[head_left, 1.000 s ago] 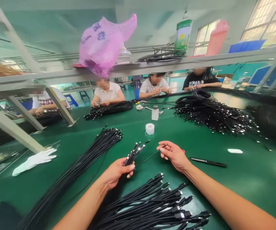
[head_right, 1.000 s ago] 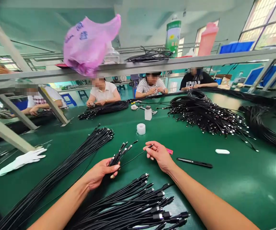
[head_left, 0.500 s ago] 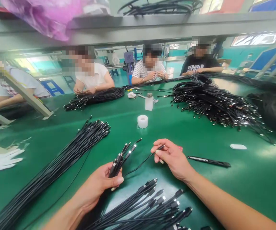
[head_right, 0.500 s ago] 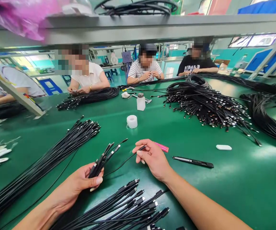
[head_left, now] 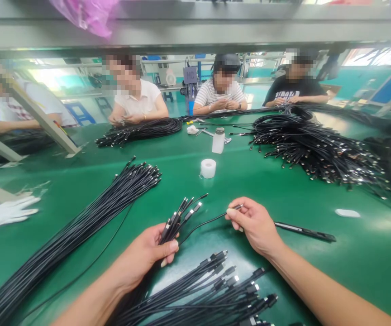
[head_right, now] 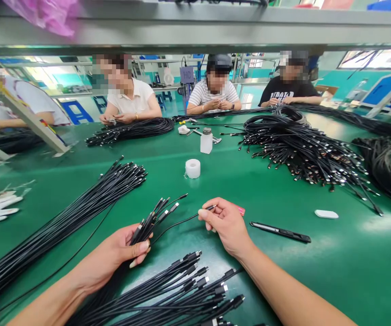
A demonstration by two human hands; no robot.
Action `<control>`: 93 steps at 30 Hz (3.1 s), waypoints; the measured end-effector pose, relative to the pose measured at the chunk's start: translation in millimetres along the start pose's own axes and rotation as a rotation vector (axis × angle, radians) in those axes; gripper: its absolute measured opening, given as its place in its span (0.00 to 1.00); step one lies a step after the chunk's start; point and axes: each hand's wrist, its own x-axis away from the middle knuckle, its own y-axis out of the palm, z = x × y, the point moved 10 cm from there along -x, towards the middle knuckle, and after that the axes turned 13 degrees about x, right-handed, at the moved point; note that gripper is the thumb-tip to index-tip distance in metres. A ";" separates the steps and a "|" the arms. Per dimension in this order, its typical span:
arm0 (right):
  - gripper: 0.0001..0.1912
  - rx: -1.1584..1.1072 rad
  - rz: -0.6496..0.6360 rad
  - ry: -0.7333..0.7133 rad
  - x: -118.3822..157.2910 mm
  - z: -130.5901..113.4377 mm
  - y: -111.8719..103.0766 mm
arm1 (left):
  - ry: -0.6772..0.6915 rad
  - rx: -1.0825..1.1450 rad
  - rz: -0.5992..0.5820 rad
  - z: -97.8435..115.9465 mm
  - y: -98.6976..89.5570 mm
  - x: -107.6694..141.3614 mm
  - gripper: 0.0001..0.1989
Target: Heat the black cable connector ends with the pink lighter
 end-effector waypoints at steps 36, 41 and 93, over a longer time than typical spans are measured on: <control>0.17 0.230 -0.284 -0.055 28.3 -4.9 41.9 | 0.051 0.038 -0.106 -4.0 26.7 8.2 0.17; 0.13 0.249 -0.279 -0.012 29.2 -0.4 41.9 | 0.056 0.029 -0.097 -5.6 25.6 7.0 0.17; 0.09 0.750 -0.253 -0.507 51.9 -38.5 74.6 | 0.190 -0.033 -0.032 5.5 26.7 12.9 0.17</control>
